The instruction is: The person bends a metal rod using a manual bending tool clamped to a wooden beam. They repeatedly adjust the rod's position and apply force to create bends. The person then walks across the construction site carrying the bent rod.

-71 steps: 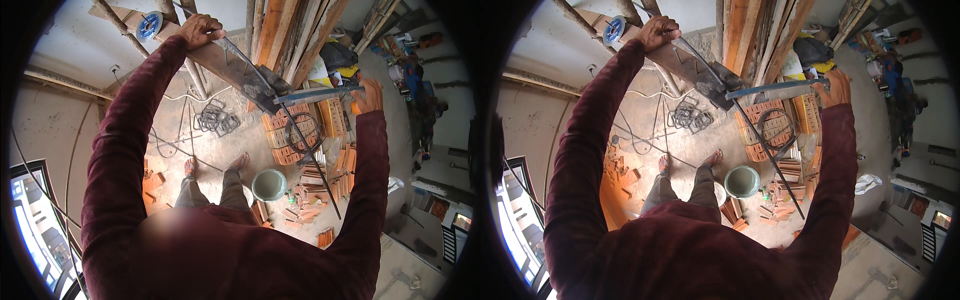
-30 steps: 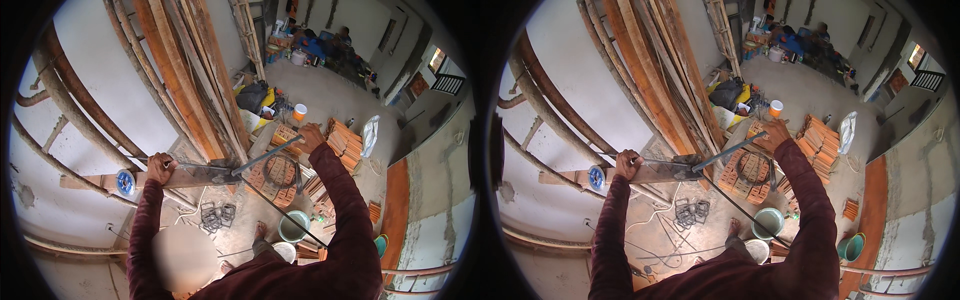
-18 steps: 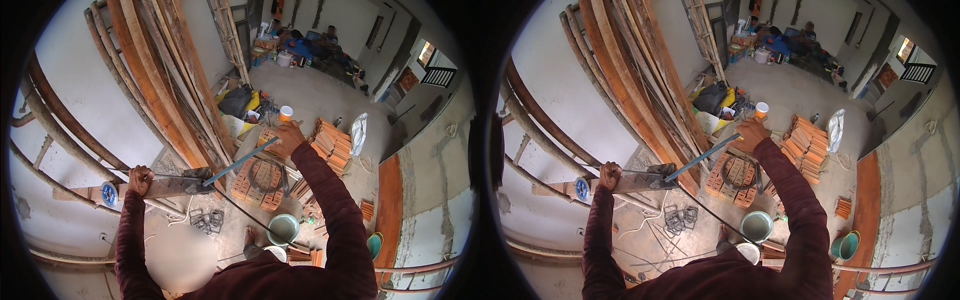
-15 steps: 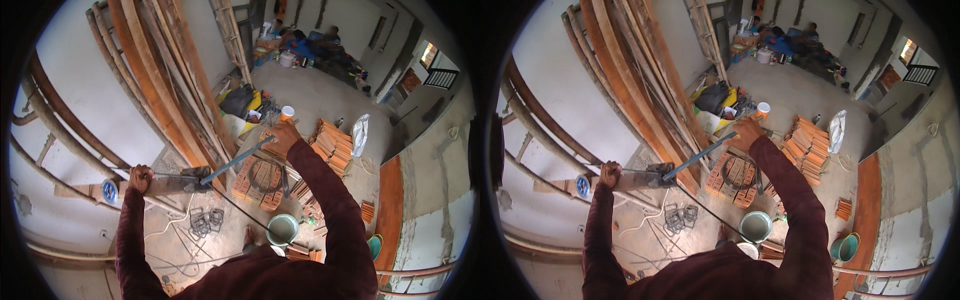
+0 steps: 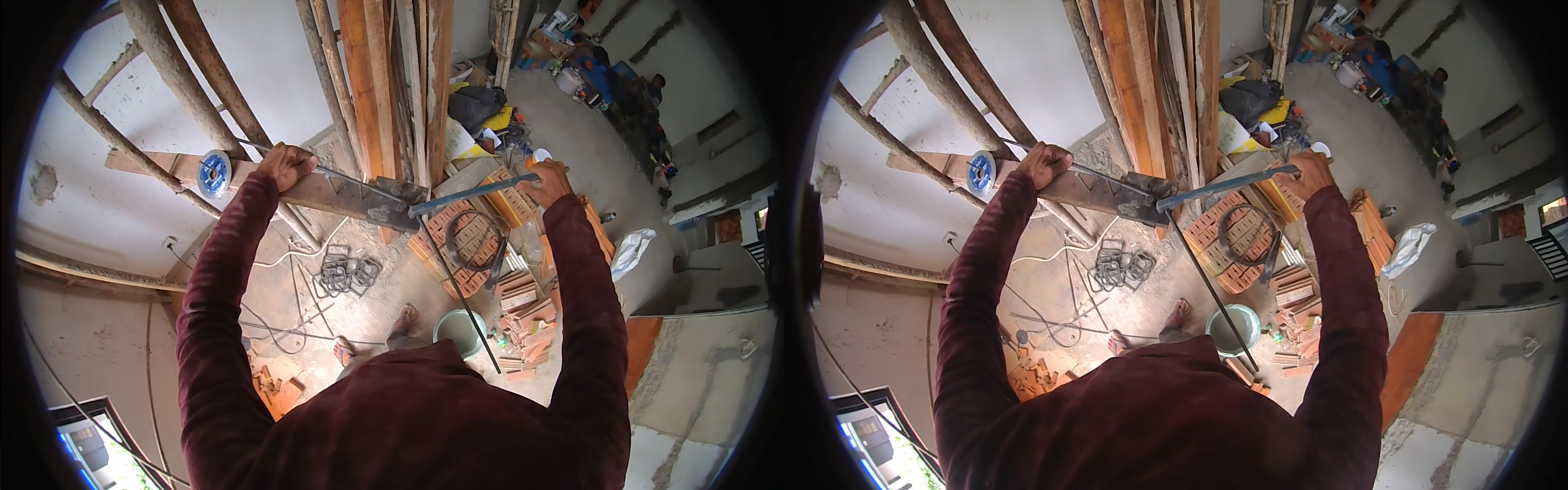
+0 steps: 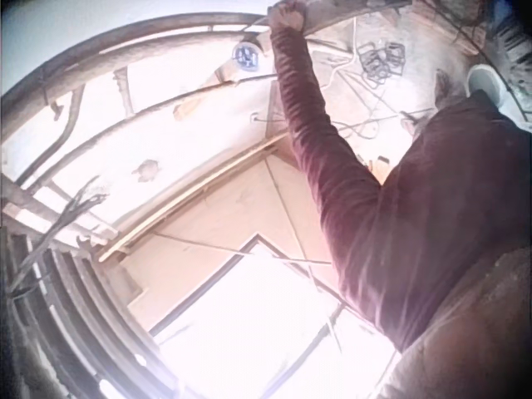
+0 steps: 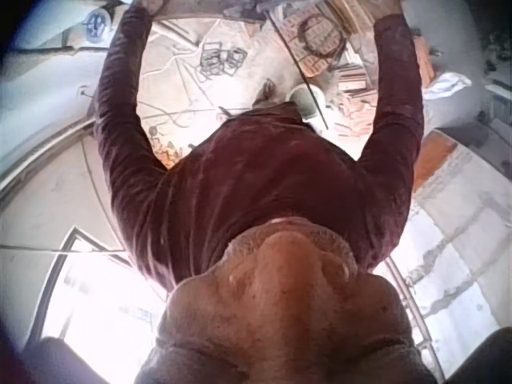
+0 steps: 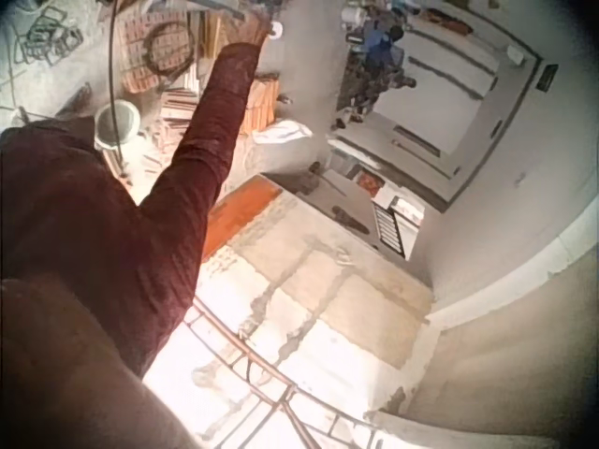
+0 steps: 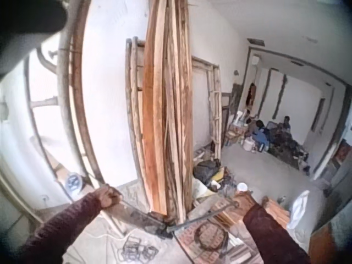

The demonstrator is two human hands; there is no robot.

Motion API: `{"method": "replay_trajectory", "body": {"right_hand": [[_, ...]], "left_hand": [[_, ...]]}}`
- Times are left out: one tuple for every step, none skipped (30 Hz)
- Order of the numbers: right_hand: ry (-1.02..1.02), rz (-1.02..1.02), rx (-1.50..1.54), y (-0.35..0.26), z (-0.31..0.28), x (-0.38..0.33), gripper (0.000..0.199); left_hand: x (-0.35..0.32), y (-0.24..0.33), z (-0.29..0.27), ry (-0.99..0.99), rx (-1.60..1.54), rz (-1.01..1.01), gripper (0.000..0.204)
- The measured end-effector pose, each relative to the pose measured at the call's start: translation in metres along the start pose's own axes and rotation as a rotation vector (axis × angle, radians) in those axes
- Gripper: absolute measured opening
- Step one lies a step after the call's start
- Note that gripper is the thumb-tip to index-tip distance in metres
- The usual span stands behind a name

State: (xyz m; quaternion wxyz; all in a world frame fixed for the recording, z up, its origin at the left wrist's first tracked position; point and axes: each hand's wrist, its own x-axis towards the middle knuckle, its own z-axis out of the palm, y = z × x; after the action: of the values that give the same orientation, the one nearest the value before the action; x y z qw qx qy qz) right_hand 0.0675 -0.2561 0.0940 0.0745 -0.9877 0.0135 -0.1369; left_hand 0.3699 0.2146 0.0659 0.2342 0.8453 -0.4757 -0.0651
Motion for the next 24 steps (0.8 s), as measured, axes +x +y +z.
{"method": "replay_trajectory", "body": {"right_hand": [[0.013,0.002,0.017,0.002,0.004,0.002,0.045],[-0.024,0.021,0.04,0.007,0.006,0.004,0.044],[-0.073,0.044,0.072,0.007,0.01,0.001,0.042],[-0.113,0.065,0.1,0.009,0.013,0.001,0.041],[-0.071,0.043,0.109,0.01,0.02,-0.004,0.041],[-0.025,0.016,0.108,0.012,0.024,-0.01,0.042],[0.028,-0.018,0.113,0.012,0.025,-0.008,0.043],[0.042,-0.04,0.096,0.015,0.022,-0.002,0.044],[0.05,-0.051,0.088,0.014,0.023,0.0,0.045],[0.057,-0.062,0.08,0.013,0.024,0.002,0.047],[0.022,-0.054,0.053,0.016,0.019,0.009,0.048],[-0.02,-0.042,0.042,0.012,0.011,0.018,0.05],[-0.065,-0.031,0.031,0.008,0.004,0.023,0.051],[-0.09,-0.041,0.016,0.003,-0.002,0.027,0.049],[-0.112,-0.055,-0.006,0.001,-0.009,0.033,0.048],[-0.133,-0.069,-0.028,0.001,-0.01,0.036,0.046],[-0.117,-0.084,-0.018,0.006,-0.007,0.036,0.051],[-0.106,-0.095,-0.01,0.008,-0.006,0.036,0.051],[-0.094,-0.106,-0.002,0.009,-0.005,0.036,0.051],[-0.083,-0.115,0.006,0.01,-0.004,0.036,0.051],[-0.074,-0.127,-0.002,0.013,-0.003,0.037,0.051],[-0.065,-0.138,-0.009,0.016,-0.001,0.038,0.051],[-0.056,-0.149,-0.017,0.018,0.0,0.038,0.05],[-0.076,-0.136,-0.02,0.016,0.0,0.04,0.051]], "left_hand": [[0.002,0.001,-0.002,-0.014,0.014,-0.027,0.04],[0.004,0.002,-0.003,-0.028,0.028,-0.053,0.038],[0.0,0.004,-0.002,-0.056,0.037,-0.087,0.037],[0.003,0.008,-0.006,-0.037,0.103,-0.045,0.037],[0.002,0.015,-0.01,-0.09,0.083,-0.095,0.037],[0.003,0.019,-0.012,-0.133,0.059,-0.141,0.038],[0.003,0.016,-0.014,-0.129,0.041,-0.129,0.039],[0.002,0.011,-0.014,-0.125,0.024,-0.117,0.039],[0.001,0.01,-0.014,-0.137,0.005,-0.106,0.04],[0.002,0.01,-0.014,-0.141,0.024,-0.1,0.041],[0.007,0.01,-0.015,-0.145,0.042,-0.095,0.041],[0.006,0.008,-0.014,-0.164,0.062,-0.099,0.042],[0.005,0.002,-0.009,-0.145,0.003,-0.125,0.043],[0.003,-0.002,-0.007,-0.118,-0.022,-0.091,0.045],[0.003,-0.004,-0.006,-0.084,-0.049,-0.054,0.047],[0.003,-0.006,-0.005,-0.049,-0.076,-0.018,0.049],[0.003,-0.007,-0.004,-0.061,-0.054,-0.022,0.05],[0.004,-0.006,-0.004,-0.063,-0.057,-0.024,0.05],[0.005,-0.006,-0.003,-0.065,-0.059,-0.025,0.05],[0.005,-0.006,-0.003,-0.067,-0.061,-0.025,0.05],[0.005,-0.005,-0.004,-0.082,-0.051,-0.031,0.05],[0.005,-0.008,-0.001,-0.044,-0.075,-0.02,0.049],[0.003,-0.011,0.002,-0.006,-0.099,-0.009,0.049],[0.002,-0.011,0.004,0.03,-0.124,-0.001,0.048]]}}
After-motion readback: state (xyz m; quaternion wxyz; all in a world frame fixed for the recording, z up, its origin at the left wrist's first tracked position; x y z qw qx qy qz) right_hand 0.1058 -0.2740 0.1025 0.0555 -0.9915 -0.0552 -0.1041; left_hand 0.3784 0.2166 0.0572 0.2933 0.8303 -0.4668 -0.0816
